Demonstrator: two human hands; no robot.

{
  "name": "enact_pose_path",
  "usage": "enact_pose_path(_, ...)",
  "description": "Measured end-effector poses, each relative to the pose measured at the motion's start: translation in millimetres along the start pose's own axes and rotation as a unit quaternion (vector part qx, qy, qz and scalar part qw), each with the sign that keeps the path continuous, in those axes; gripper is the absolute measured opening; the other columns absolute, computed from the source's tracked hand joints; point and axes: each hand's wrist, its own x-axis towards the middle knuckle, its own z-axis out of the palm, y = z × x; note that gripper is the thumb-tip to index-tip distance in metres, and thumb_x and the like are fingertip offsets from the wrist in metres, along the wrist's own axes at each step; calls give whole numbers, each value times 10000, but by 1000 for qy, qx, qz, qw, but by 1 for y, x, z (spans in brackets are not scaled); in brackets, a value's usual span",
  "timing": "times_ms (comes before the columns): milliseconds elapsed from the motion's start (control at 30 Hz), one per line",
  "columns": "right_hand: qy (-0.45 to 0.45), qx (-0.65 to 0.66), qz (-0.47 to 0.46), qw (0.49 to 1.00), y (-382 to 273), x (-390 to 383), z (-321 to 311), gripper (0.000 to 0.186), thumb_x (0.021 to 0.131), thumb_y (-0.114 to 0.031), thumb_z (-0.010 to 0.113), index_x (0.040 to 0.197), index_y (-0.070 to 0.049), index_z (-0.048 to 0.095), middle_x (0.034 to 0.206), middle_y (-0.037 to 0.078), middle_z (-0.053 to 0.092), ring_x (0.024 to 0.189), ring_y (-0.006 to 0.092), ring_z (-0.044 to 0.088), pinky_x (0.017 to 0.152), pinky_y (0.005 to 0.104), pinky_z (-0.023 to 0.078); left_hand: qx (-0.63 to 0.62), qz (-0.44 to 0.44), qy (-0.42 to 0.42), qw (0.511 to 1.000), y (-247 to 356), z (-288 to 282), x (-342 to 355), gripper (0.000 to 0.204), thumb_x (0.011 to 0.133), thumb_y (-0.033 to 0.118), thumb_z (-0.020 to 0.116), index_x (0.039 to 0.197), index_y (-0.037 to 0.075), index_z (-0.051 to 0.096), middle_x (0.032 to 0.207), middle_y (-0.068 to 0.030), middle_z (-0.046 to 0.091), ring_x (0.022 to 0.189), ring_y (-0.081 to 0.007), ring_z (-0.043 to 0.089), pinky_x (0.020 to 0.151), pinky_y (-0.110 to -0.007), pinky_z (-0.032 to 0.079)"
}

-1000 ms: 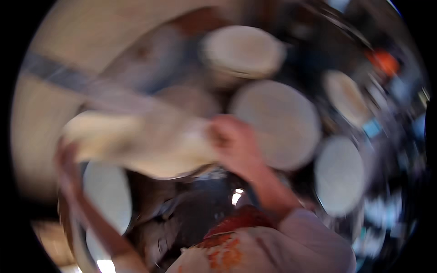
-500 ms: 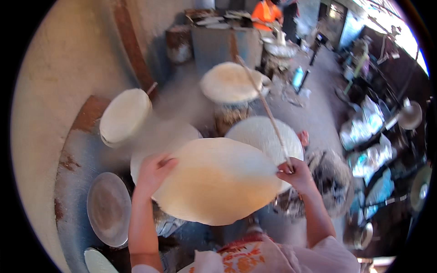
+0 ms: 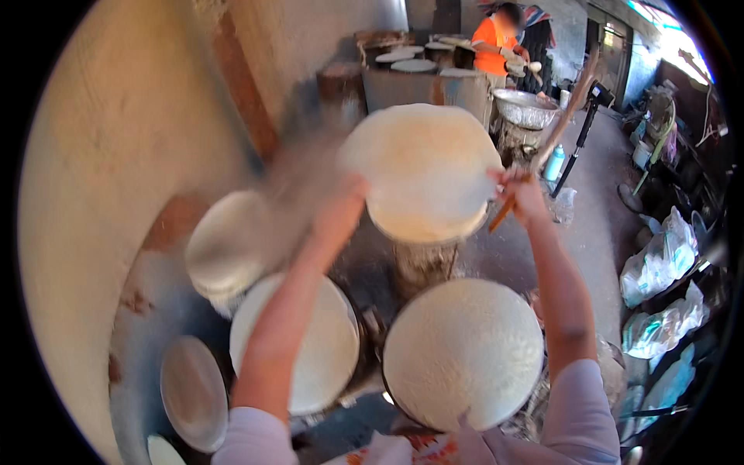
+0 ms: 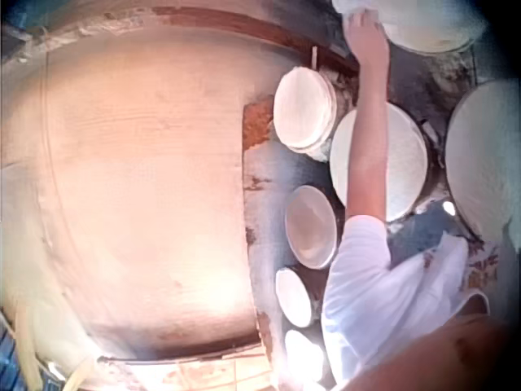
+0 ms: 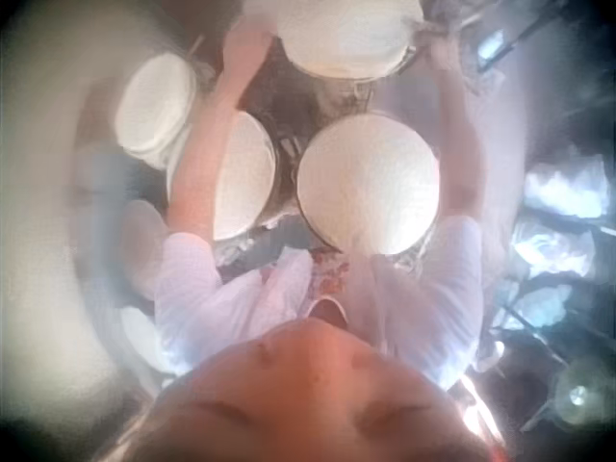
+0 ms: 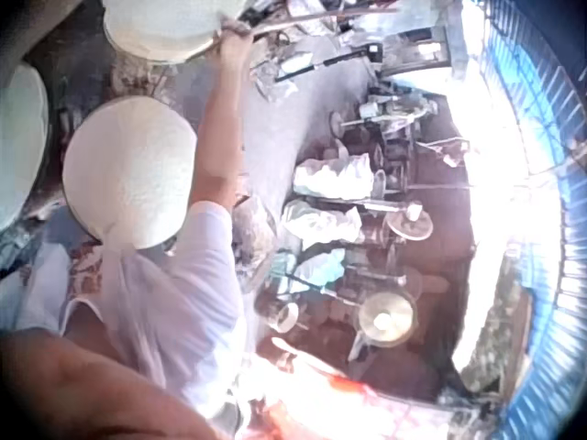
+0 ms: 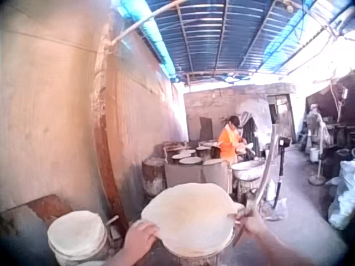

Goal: The person pours liquid batter onto circular heated plates using a ladle, spreads it into thin layers with a wooden stick, and removes the cooked crepes by hand.

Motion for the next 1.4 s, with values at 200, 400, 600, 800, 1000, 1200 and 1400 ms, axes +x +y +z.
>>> enact_pose_path(200, 152, -116, 86, 978, 134, 41, -24, 442, 591, 134, 355, 940, 65, 617, 940, 148, 638, 825, 220, 603, 699, 276, 470, 67, -30, -73, 995, -52, 135, -55, 220, 751, 64, 607, 963, 109, 647, 976, -83, 581, 964, -271, 539, 826, -378, 462)
enact_pose_path(400, 129, -169, 71, 975, 147, 49, -34, 269, 691, 86, 455, 871, 29, 648, 840, 108, 650, 805, 188, 601, 752, 293, 465, -9, -94, -144, 985, -33, 61, -114, 276, 780, 75, 587, 1046, 132, 631, 1007, -82, 577, 951, -274, 544, 799, -380, 465)
enact_pose_path(600, 46, -376, 7, 926, 162, 24, -78, 192, 842, -95, 491, 970, -29, 617, 853, 123, 636, 784, 186, 593, 697, 320, 470, -20, -315, -127, 940, 31, -60, -209, 277, 782, 74, 585, 1051, 136, 610, 1028, -85, 567, 932, -281, 547, 795, -386, 466)
enact_pose_path(800, -304, -429, -235, 818, 183, -129, 96, 258, 851, -86, 531, 1088, 1, 587, 705, 98, 603, 612, 167, 564, 587, 306, 480, 110, -517, -59, 847, 143, -194, -352, 299, 761, 73, 588, 1057, 114, 604, 996, -104, 568, 889, -303, 565, 768, -378, 488)
enact_pose_path(1000, -660, -207, -43, 721, 143, -392, 299, 349, 788, -96, 612, 1131, -34, 586, 996, 159, 641, 858, 223, 631, 742, 319, 480, 307, -706, -11, 638, 248, -356, -460, 307, 762, 103, 560, 1065, 81, 602, 1004, -135, 569, 932, -310, 551, 806, -386, 465)
enact_pose_path(1200, -659, -264, -169, 684, 167, -516, 452, 297, 810, -179, 598, 1092, -89, 621, 982, 162, 633, 907, 341, 596, 787, 385, 475, 374, -784, 110, 483, 353, -463, -572, 293, 757, 138, 596, 1046, 95, 616, 994, -144, 570, 948, -321, 549, 812, -391, 457)
enact_pose_path(1400, -718, -182, -9, 672, 220, -528, 521, 355, 805, -47, 604, 1158, -23, 578, 868, 66, 630, 718, 137, 590, 639, 270, 468, 595, -746, 188, 233, 467, -517, -660, 275, 765, 108, 594, 1039, 85, 607, 883, -119, 533, 859, -298, 523, 768, -381, 438)
